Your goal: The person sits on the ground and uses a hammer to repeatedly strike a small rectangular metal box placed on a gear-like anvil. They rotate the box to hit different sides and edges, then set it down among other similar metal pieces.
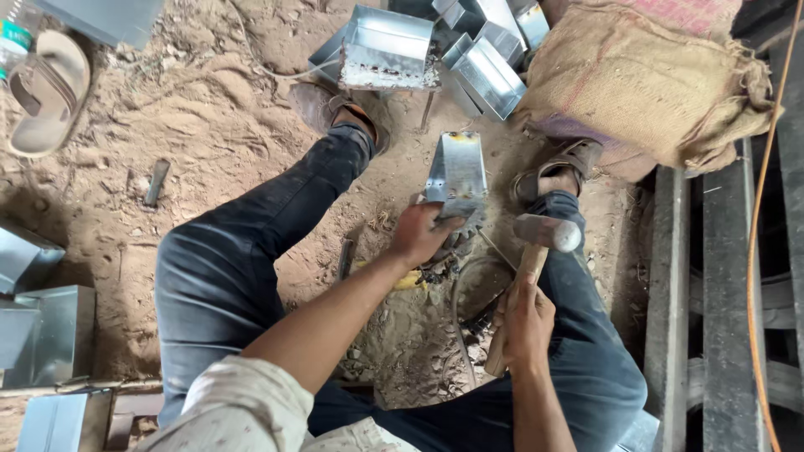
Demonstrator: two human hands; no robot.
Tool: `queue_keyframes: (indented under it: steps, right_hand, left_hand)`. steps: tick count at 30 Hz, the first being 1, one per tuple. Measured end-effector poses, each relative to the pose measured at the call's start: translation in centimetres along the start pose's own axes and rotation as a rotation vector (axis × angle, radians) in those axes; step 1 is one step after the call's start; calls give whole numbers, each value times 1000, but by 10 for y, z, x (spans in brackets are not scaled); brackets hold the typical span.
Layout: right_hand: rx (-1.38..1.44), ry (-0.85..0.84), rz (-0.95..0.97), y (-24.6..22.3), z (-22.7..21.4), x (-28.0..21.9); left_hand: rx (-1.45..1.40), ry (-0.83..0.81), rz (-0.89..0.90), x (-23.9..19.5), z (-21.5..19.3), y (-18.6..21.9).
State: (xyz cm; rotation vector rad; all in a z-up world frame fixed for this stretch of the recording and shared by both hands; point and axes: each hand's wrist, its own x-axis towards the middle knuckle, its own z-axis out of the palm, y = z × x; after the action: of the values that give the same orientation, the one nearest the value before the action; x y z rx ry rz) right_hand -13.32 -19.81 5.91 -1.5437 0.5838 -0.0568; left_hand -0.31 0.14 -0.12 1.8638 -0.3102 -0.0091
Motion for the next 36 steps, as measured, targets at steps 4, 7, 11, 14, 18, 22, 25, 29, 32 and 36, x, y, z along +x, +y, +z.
queue_keyframes:
  steps: [4, 7, 11, 14, 18, 22, 25, 29, 32, 36]
  right_hand:
    - [19, -10, -13, -9, 2, -6]
    - [66, -13, 20, -12, 5, -7]
    - [70, -4, 43, -9, -4, -5]
    - [116, -1, 50, -5, -1, -2]
    - [137, -2, 48, -6, -4, -2]
    - [150, -1, 45, -8, -1, -4]
    - [128, -2, 25, -12, 0, -7]
    - [-11, 15, -9, -19, 3, -13]
    - [-179, 51, -48, -26, 3, -15]
    - [-185, 48, -80, -29, 6, -17]
  left_hand:
    - [108, 179, 168, -10, -12, 10]
    - [-59, 11, 10, -17, -27, 35]
    - [-73, -63, -102, -40, -49, 73]
    - [109, -83, -71, -54, -69, 98]
    - [41, -173, -65, -65, -84, 124]
    - [27, -135, -3, -64, -92, 137]
    - [21, -160, -6, -64, -92, 132]
    - [23, -237, -131, -51, -88, 108]
    - [-164, -414, -681, -25, -79, 86]
    - [93, -577, -619, 16, -63, 74]
